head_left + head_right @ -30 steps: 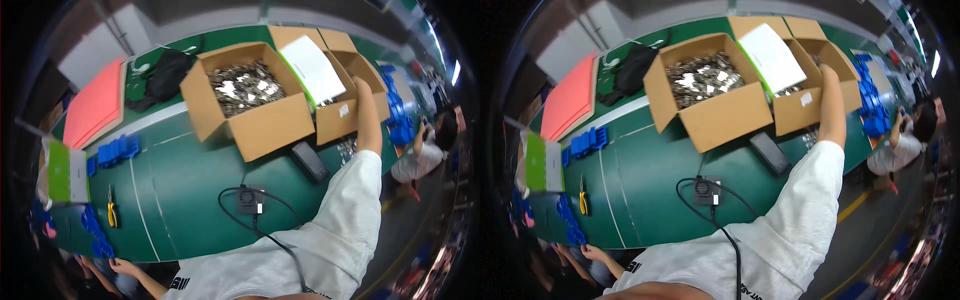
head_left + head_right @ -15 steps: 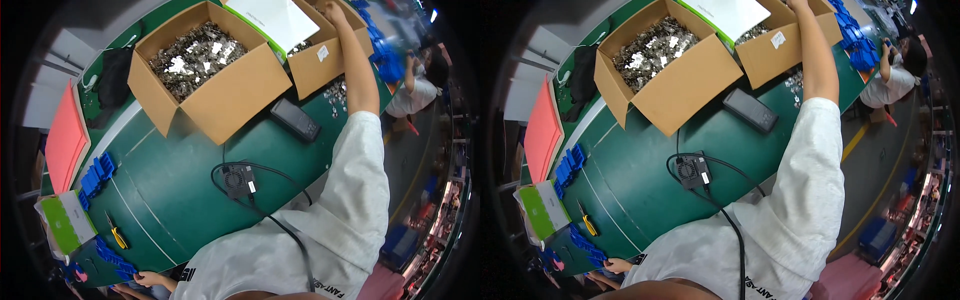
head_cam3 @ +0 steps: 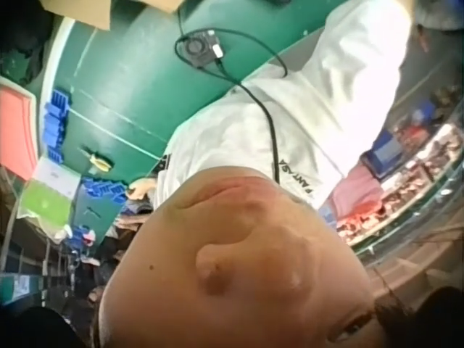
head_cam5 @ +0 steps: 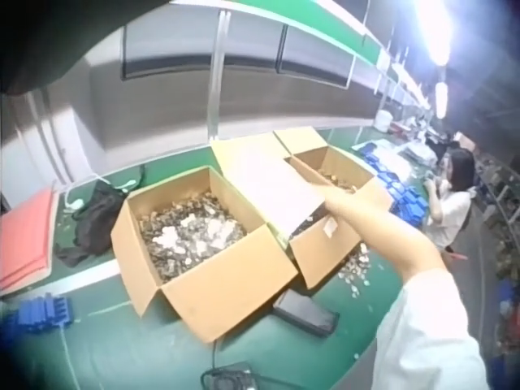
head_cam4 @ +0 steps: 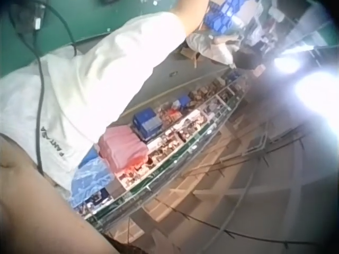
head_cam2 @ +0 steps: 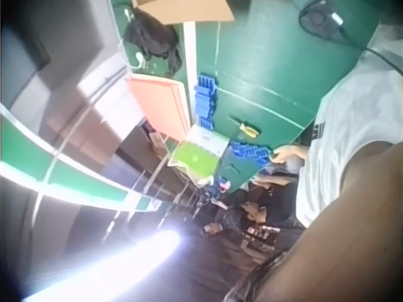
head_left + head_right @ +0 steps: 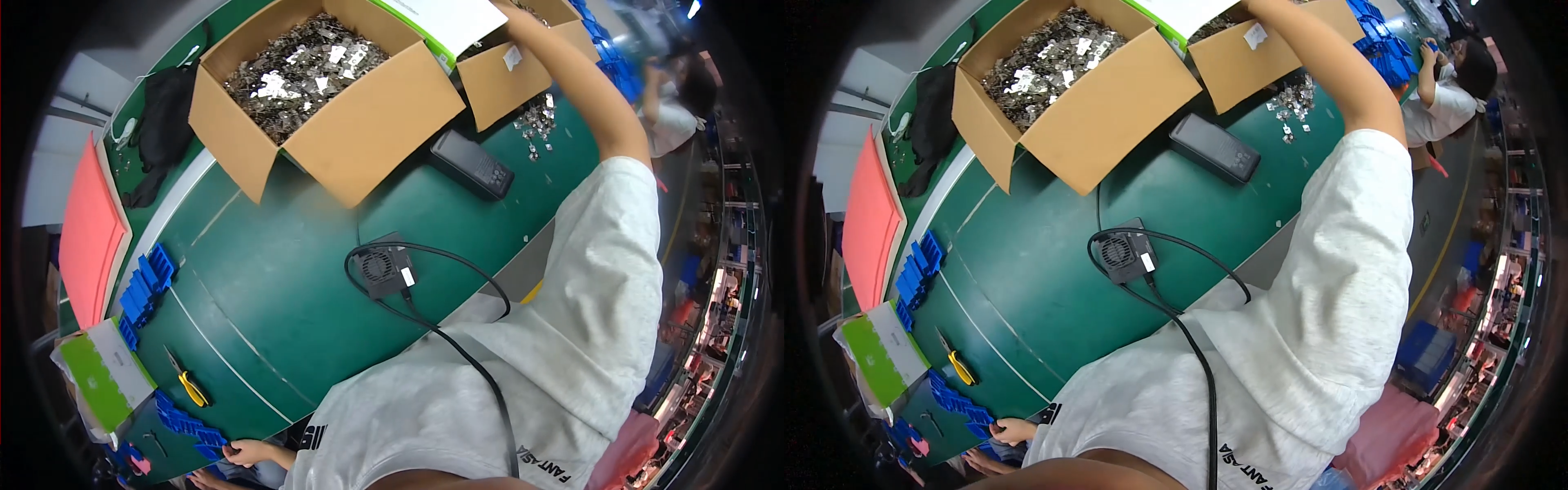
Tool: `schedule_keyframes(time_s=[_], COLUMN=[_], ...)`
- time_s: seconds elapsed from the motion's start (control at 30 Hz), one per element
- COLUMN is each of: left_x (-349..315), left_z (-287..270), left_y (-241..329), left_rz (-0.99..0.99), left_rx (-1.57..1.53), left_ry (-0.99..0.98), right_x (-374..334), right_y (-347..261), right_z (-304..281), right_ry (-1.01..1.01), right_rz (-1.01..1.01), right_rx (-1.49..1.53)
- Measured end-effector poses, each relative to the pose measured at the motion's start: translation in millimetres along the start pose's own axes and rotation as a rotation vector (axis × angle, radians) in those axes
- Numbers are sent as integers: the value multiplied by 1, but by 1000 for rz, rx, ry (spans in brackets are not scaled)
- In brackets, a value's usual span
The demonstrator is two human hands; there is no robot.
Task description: Inserting metal contacts into blue plastic battery holders at an assembly line.
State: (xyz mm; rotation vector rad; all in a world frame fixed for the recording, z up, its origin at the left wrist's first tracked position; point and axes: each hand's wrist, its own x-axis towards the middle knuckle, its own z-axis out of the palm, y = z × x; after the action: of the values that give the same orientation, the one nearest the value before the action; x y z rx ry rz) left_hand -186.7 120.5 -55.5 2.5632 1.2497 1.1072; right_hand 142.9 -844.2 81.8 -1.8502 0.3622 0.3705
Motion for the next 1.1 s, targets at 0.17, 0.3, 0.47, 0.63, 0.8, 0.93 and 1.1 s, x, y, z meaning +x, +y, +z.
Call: schedule_keyframes(time_s=[0.17,0.3,0.47,0.63,0.8,0.93,1.1], left_x=[-3,-3,-3,-3,-2,-1,-3], left_z=[-5,-5,-5,-6,-6,-6,-11], left_y=[-6,0,0,3,-2,-3,10], left_rz=[-16,-41,-64,-48,-21,-46,-33], left_rx=[16,-62,-72,-84,-71,-39,-20], left_ry=[57,52,20,31,21,-11,13], right_x=[14,5,-6,-20,-37,-47,-49], right_y=[8,25,48,73,100,113,115], right_z=[0,-9,-8,-15,-21,-23,-23], right_ry=[1,37,83,131,187,229,267], right_rz=[-34,-42,-53,-52,-52,-58,-82], right_rx=[33,74,138,197,260,304,346])
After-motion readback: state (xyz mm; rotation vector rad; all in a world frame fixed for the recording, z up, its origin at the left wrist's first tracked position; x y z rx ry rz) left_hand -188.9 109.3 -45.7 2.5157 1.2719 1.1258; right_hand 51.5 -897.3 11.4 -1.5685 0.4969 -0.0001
